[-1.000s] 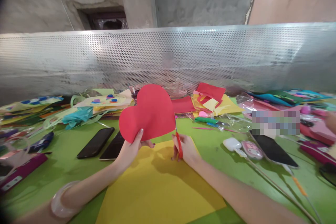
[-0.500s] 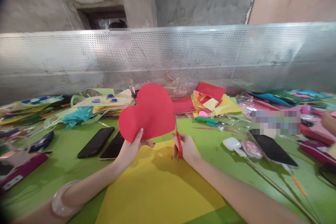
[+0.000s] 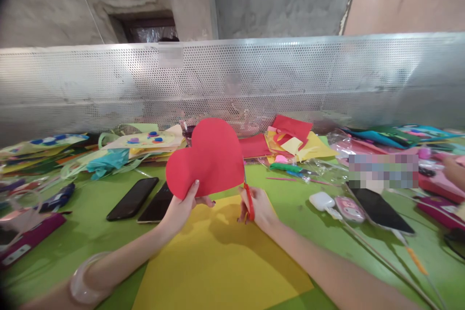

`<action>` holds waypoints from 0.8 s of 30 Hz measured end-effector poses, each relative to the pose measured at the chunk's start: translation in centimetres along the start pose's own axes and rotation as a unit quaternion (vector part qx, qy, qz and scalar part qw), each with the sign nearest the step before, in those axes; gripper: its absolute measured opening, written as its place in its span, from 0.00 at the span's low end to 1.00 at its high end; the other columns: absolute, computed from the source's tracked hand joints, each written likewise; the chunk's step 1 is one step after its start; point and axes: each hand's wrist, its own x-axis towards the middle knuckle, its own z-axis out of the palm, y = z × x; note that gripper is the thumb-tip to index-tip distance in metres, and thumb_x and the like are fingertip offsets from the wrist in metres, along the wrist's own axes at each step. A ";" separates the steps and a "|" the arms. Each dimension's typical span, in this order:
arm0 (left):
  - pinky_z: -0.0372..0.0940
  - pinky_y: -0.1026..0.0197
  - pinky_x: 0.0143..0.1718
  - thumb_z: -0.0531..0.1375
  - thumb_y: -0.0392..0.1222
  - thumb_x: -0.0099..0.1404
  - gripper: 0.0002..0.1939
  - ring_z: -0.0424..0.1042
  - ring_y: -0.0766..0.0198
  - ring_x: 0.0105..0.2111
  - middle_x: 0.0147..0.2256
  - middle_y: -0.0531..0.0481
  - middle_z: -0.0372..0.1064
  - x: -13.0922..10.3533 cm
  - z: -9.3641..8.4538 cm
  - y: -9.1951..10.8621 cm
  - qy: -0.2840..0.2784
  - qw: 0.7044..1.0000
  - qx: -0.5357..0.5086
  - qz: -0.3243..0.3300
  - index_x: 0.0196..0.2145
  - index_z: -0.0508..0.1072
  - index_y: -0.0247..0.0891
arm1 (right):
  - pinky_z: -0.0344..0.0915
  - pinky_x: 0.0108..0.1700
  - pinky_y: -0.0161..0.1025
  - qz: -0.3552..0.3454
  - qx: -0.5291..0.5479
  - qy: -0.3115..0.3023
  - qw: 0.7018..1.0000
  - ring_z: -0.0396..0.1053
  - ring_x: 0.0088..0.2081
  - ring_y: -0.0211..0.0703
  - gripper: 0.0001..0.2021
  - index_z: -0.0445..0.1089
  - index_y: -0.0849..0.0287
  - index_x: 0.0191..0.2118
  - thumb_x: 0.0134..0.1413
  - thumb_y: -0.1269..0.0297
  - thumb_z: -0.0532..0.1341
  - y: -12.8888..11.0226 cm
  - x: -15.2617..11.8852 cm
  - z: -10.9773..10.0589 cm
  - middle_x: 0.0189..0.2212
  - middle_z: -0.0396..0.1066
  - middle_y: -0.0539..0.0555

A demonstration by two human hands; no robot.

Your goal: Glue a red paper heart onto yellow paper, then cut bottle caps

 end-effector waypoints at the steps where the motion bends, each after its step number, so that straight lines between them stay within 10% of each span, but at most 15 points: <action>1: 0.69 0.53 0.41 0.56 0.65 0.58 0.25 0.77 0.52 0.26 0.19 0.46 0.73 0.0 0.0 0.1 0.000 1.000 -0.004 -0.001 0.25 0.68 0.37 | 0.69 0.30 0.37 0.000 0.000 0.000 1.000 0.70 0.30 0.36 0.13 0.68 0.62 0.44 0.62 0.57 0.58 0.0 0.0 0.0 0.35 0.71 0.51; 24: 0.68 0.53 0.44 0.55 0.61 0.62 0.23 0.77 0.53 0.28 0.19 0.46 0.74 0.1 -0.3 -0.6 0.000 1.000 -0.009 0.004 0.30 0.70 0.35 | 0.64 0.22 0.31 -0.041 0.014 -0.012 0.999 0.64 0.21 0.31 0.14 0.68 0.62 0.39 0.63 0.54 0.56 0.7 0.4 -0.2 0.26 0.68 0.46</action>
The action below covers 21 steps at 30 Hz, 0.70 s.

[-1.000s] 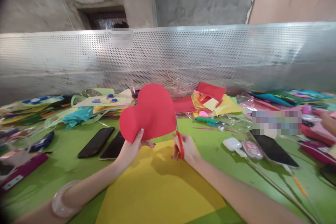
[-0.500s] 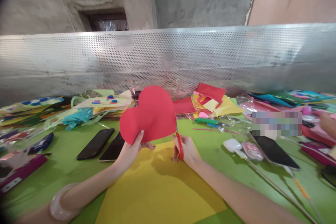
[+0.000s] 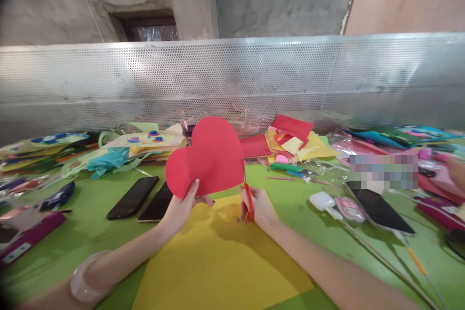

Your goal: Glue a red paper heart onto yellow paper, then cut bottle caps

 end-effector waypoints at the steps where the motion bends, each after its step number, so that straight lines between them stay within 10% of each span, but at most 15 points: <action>1: 0.68 0.53 0.44 0.54 0.61 0.62 0.24 0.77 0.53 0.28 0.19 0.46 0.74 0.0 0.0 0.0 -0.001 1.000 0.003 0.001 0.29 0.70 0.36 | 0.64 0.22 0.31 -0.002 0.001 0.000 1.000 0.64 0.21 0.31 0.15 0.68 0.62 0.39 0.63 0.54 0.56 0.0 0.0 0.0 0.26 0.68 0.46; 21: 0.71 0.53 0.37 0.56 0.62 0.59 0.23 0.77 0.53 0.25 0.17 0.49 0.73 -0.2 0.4 1.0 0.002 1.000 -0.021 -0.003 0.34 0.67 0.35 | 0.66 0.24 0.33 0.019 0.023 0.012 0.999 0.66 0.24 0.32 0.14 0.68 0.62 0.41 0.63 0.55 0.56 -0.6 -0.1 0.0 0.29 0.69 0.48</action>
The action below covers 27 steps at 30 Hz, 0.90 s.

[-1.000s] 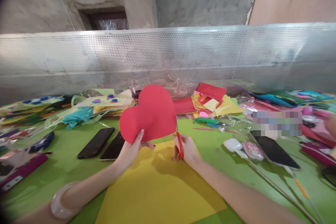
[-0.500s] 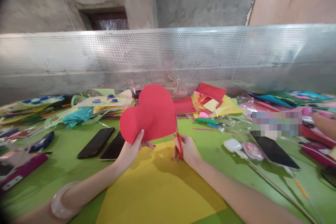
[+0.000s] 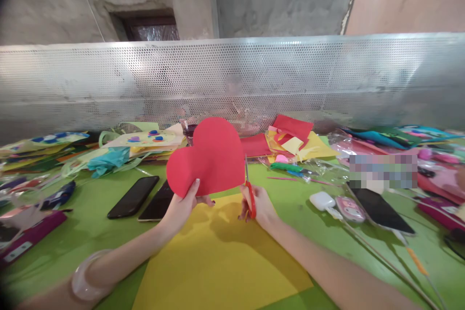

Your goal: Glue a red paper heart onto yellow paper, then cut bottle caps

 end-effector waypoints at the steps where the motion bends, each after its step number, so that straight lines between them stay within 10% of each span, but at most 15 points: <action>1: 0.71 0.53 0.36 0.56 0.62 0.59 0.24 0.77 0.53 0.25 0.17 0.49 0.73 0.0 0.0 0.0 -0.001 1.000 -0.003 -0.001 0.35 0.66 0.35 | 0.66 0.24 0.33 0.000 0.001 0.000 1.000 0.66 0.24 0.32 0.14 0.68 0.62 0.41 0.63 0.55 0.56 0.0 0.0 0.0 0.30 0.69 0.48; 27: 0.71 0.52 0.37 0.57 0.60 0.60 0.25 0.78 0.51 0.26 0.18 0.49 0.73 0.0 -0.1 -0.4 -0.019 1.000 -0.019 0.003 0.42 0.63 0.33 | 0.68 0.28 0.36 -0.012 -0.005 0.001 1.000 0.69 0.28 0.35 0.14 0.68 0.62 0.43 0.62 0.55 0.57 0.5 0.2 0.0 0.33 0.70 0.50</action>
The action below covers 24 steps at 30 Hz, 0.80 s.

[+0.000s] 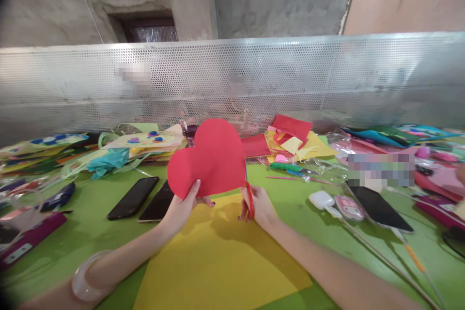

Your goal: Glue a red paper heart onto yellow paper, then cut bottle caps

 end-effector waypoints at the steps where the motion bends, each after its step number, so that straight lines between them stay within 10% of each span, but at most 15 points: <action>1: 0.71 0.52 0.37 0.56 0.59 0.61 0.25 0.78 0.51 0.26 0.19 0.49 0.73 0.0 0.0 -0.1 0.000 1.000 0.001 0.002 0.42 0.63 0.33 | 0.68 0.27 0.35 -0.002 0.000 -0.001 1.000 0.68 0.27 0.34 0.14 0.68 0.62 0.42 0.62 0.55 0.57 0.0 0.0 0.0 0.32 0.70 0.50; 24: 0.70 0.53 0.30 0.62 0.57 0.55 0.28 0.75 0.55 0.21 0.23 0.51 0.74 0.2 0.3 0.2 0.025 0.998 -0.066 0.000 0.44 0.63 0.33 | 0.71 0.35 0.41 0.000 0.024 0.021 0.999 0.71 0.35 0.40 0.14 0.67 0.61 0.47 0.61 0.57 0.58 -0.2 0.3 -0.4 0.40 0.71 0.53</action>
